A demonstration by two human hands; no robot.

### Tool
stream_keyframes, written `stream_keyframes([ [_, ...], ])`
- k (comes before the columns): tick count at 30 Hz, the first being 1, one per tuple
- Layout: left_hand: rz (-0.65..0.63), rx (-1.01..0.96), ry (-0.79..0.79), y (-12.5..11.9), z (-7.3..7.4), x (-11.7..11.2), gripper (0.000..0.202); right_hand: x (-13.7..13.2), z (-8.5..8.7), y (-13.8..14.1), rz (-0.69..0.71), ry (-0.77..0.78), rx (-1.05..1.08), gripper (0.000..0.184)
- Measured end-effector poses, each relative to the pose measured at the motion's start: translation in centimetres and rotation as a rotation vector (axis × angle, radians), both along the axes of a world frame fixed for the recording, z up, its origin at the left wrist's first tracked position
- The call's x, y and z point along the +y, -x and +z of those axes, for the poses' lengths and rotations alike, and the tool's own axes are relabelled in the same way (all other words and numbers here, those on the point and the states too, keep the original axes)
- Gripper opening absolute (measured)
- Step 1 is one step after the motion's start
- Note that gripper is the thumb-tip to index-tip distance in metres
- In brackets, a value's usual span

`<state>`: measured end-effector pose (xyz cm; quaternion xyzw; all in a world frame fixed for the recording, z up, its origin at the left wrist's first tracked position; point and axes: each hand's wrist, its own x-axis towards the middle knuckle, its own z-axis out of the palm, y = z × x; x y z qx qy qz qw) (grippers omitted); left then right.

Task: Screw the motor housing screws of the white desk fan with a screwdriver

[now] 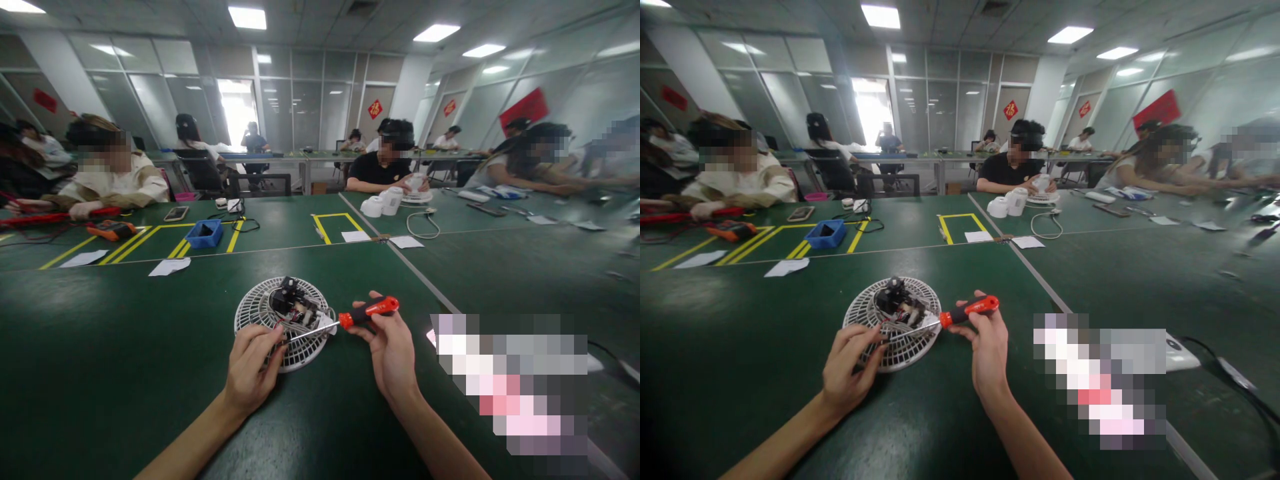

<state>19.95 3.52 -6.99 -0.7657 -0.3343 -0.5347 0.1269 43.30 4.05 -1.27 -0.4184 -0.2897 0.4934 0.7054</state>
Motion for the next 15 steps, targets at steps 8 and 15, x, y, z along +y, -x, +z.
stream_keyframes([
  [8, -0.031, 0.006, 0.000, 0.2, -0.2, -0.1, 0.070, 0.3, 0.4, -0.4, -0.046, 0.013, 0.038, 0.040],
  [15, 0.136, -0.053, 0.025, 0.3, 0.7, 0.8, 0.079, 1.5, 1.0, -2.4, -0.191, -0.025, 0.171, 0.024],
])
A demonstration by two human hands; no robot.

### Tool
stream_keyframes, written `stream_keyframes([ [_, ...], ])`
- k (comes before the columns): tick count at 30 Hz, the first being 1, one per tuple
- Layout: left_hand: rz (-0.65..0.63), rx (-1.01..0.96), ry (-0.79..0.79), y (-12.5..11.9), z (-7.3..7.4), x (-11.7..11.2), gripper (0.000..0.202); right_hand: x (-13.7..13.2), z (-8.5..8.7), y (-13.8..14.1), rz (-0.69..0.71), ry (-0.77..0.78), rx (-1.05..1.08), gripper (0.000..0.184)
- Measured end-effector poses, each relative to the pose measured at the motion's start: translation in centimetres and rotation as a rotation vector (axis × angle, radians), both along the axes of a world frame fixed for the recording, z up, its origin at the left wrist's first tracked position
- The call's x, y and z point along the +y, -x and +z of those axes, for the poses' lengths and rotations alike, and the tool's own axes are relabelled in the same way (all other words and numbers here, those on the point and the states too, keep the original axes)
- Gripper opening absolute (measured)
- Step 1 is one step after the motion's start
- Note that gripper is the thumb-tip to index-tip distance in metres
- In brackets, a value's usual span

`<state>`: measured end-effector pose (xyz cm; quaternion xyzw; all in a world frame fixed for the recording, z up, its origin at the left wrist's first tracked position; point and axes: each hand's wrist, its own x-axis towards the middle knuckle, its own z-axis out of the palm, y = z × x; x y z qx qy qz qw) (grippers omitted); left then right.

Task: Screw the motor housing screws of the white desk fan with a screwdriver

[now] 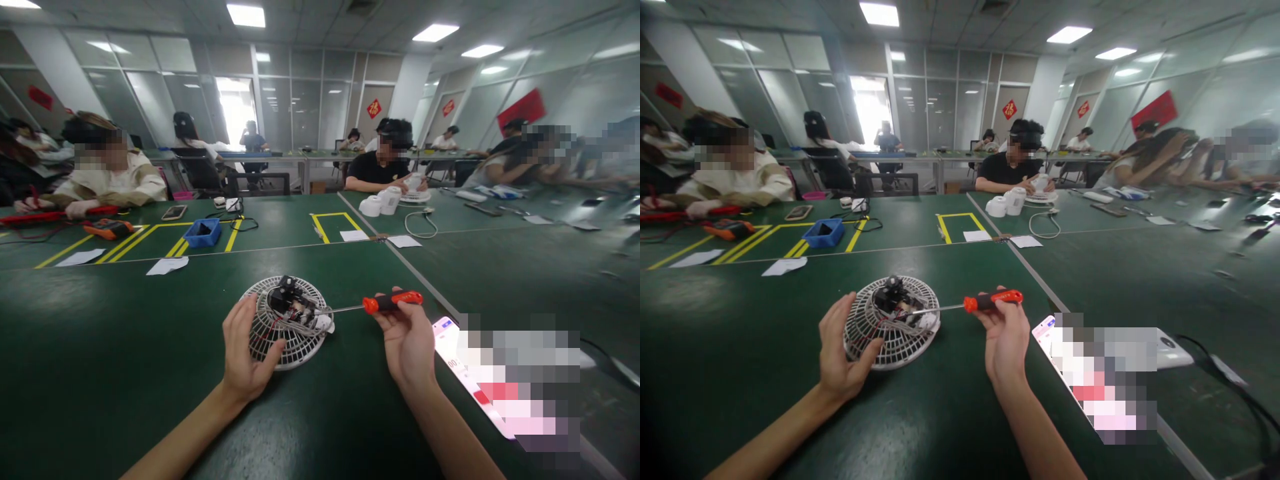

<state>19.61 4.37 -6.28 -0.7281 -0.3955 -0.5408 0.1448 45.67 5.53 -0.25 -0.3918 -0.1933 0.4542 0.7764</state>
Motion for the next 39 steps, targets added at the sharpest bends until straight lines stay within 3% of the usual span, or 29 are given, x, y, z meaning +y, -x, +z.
stream_keyframes([
  [6, 0.013, -0.025, 0.227, -1.0, 2.0, 2.9, 0.071, 0.6, -0.3, -0.8, -0.029, 0.030, 0.024, 0.017],
  [14, 0.053, -0.080, 0.453, -2.0, 2.0, 3.8, 0.056, 0.7, -1.0, -0.4, -0.028, 0.015, -0.027, 0.022],
  [30, 0.123, -0.211, 0.474, -2.0, 2.3, 2.4, 0.051, 0.4, -1.1, 0.7, -0.019, 0.026, -0.023, 0.027],
  [39, 0.150, -0.266, 0.469, -1.3, 2.2, 1.4, 0.055, 0.2, -1.3, 1.3, 0.033, 0.092, -0.090, 0.058],
])
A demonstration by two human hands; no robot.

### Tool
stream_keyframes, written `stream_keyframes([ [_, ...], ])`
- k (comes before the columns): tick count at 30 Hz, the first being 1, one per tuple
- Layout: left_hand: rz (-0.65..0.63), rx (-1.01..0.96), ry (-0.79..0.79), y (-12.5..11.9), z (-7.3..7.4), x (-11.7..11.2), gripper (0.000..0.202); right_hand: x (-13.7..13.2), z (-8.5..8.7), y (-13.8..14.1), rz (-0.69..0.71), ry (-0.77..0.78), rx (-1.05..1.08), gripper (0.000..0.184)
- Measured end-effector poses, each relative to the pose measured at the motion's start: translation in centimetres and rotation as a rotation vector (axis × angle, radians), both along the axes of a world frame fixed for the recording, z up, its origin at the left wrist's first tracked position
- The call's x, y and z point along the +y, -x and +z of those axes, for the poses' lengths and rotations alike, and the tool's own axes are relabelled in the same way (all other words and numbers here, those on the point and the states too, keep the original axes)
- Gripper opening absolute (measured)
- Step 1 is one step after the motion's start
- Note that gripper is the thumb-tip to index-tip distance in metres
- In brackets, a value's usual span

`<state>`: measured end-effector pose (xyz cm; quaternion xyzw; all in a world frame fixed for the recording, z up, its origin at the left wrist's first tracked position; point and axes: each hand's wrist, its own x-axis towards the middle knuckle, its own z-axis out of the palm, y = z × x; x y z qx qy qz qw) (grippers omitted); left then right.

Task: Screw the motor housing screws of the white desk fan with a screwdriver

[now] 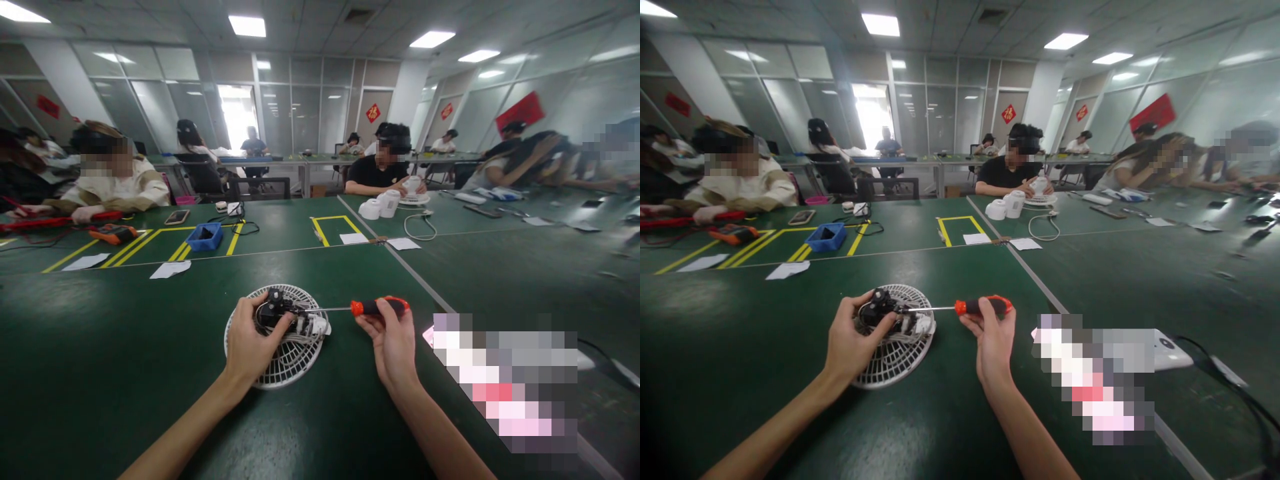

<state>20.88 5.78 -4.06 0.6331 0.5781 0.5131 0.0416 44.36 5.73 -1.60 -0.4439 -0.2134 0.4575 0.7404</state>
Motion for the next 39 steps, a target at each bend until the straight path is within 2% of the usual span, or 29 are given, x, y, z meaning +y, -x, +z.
stream_keyframes([
  [2, 0.003, 0.005, -0.013, 0.0, 0.0, -0.1, 0.057, -0.1, 0.0, 0.1, 0.012, 0.018, -0.026, 0.067],
  [4, 0.002, 0.003, -0.015, 0.0, 0.0, -0.1, 0.057, -0.2, 0.1, 0.2, 0.027, 0.032, -0.055, 0.067],
  [9, 0.010, -0.001, -0.008, -0.1, -0.1, -0.2, 0.058, -0.6, 0.0, 0.4, 0.053, -0.018, -0.061, 0.044],
  [15, 0.026, 0.030, -0.029, -0.3, -0.1, -0.1, 0.061, -0.5, 0.1, 0.4, -0.064, -0.029, -0.022, 0.038],
  [17, 0.032, 0.017, -0.033, -0.4, -0.1, 0.0, 0.061, -0.5, 0.3, 0.4, -0.056, -0.002, -0.044, 0.042],
  [22, 0.023, -0.050, 0.014, -0.5, -0.2, 0.2, 0.061, -0.6, 0.4, 0.4, -0.014, 0.014, -0.091, 0.068],
  [29, -0.026, 0.031, 0.059, 0.1, 0.8, 0.6, 0.075, -0.7, 0.2, 0.5, -0.010, -0.003, -0.097, 0.080],
  [31, -0.041, 0.059, 0.075, 0.3, 1.0, 0.7, 0.072, -0.6, 0.1, 0.5, 0.000, 0.010, -0.088, 0.077],
  [35, -0.083, 0.078, 0.071, 0.5, 1.2, 0.8, 0.057, -0.4, -0.2, 0.5, 0.007, 0.050, -0.076, 0.058],
  [39, -0.066, 0.106, 0.043, 0.5, 0.9, 0.8, 0.056, -0.6, -0.1, 0.5, -0.019, 0.010, 0.002, 0.043],
])
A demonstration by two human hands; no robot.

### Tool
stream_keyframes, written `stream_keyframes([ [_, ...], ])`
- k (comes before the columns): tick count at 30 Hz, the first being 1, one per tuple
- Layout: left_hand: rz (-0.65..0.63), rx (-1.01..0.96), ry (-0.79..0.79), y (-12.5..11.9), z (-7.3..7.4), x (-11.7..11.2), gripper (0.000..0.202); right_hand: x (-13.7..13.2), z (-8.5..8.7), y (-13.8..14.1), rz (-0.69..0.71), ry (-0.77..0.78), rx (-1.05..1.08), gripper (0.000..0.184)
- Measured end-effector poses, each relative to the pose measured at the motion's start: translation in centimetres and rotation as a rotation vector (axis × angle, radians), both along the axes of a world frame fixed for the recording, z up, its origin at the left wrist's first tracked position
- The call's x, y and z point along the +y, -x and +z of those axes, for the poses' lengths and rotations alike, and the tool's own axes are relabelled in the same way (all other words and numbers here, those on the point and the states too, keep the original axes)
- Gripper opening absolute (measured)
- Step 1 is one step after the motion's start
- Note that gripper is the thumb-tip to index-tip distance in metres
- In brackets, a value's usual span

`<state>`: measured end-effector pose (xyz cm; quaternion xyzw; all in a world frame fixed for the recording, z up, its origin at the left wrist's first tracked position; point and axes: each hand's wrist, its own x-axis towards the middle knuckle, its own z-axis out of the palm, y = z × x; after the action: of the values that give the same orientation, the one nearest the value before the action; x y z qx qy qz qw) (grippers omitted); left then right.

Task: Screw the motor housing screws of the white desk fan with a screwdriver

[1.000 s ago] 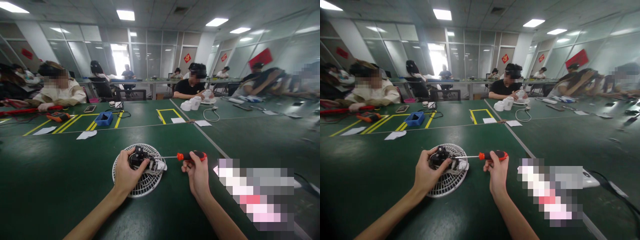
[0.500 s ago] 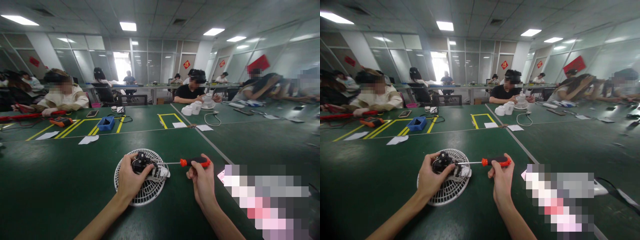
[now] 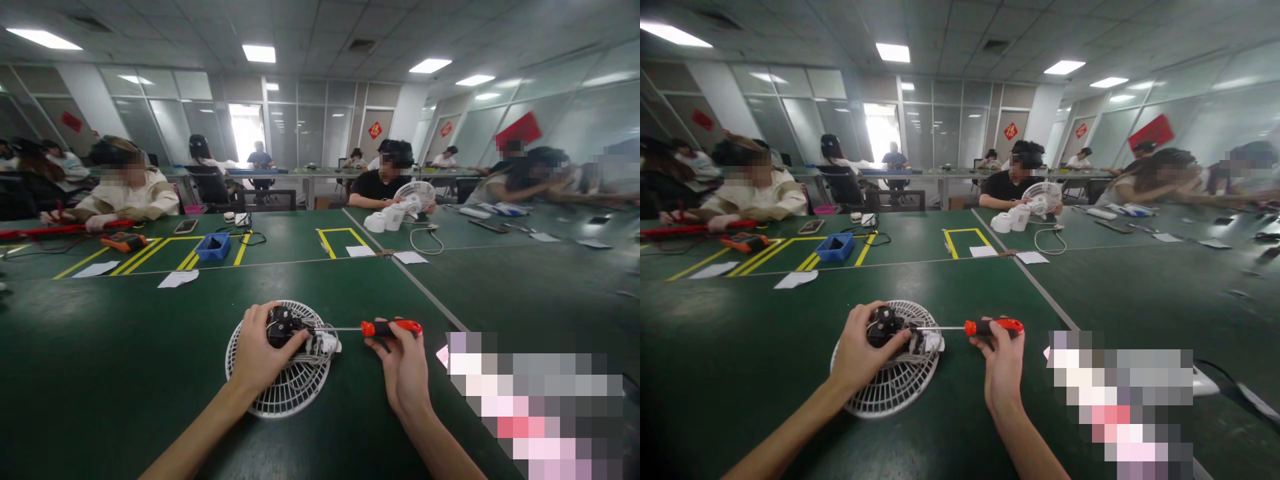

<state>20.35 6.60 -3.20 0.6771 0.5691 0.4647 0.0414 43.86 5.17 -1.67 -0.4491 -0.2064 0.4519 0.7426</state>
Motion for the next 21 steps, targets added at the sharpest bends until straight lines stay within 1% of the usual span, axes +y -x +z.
stream_keyframes([
  [2, 0.011, 0.001, -0.020, 0.02, -0.18, 0.07, 0.056, -0.17, 0.20, 0.02, 0.014, -0.027, 0.026, 0.039],
  [6, -0.020, -0.032, -0.035, 0.05, -0.36, 0.12, 0.057, -0.32, 0.45, 0.13, 0.012, 0.004, -0.014, 0.045],
  [11, -0.022, -0.093, 0.080, -0.07, -0.14, -0.20, 0.061, -0.19, 0.23, 0.18, -0.009, -0.006, -0.088, 0.053],
  [17, -0.002, -0.106, 0.127, -0.11, 0.12, -0.34, 0.062, -0.07, 0.03, -0.12, 0.010, 0.025, -0.096, 0.075],
  [19, -0.001, -0.104, 0.135, -0.09, 0.13, -0.32, 0.062, 0.00, -0.07, -0.16, 0.015, 0.037, -0.099, 0.075],
  [21, -0.003, -0.098, 0.137, -0.06, 0.10, -0.31, 0.062, 0.04, -0.18, -0.17, 0.031, 0.048, -0.103, 0.068],
])
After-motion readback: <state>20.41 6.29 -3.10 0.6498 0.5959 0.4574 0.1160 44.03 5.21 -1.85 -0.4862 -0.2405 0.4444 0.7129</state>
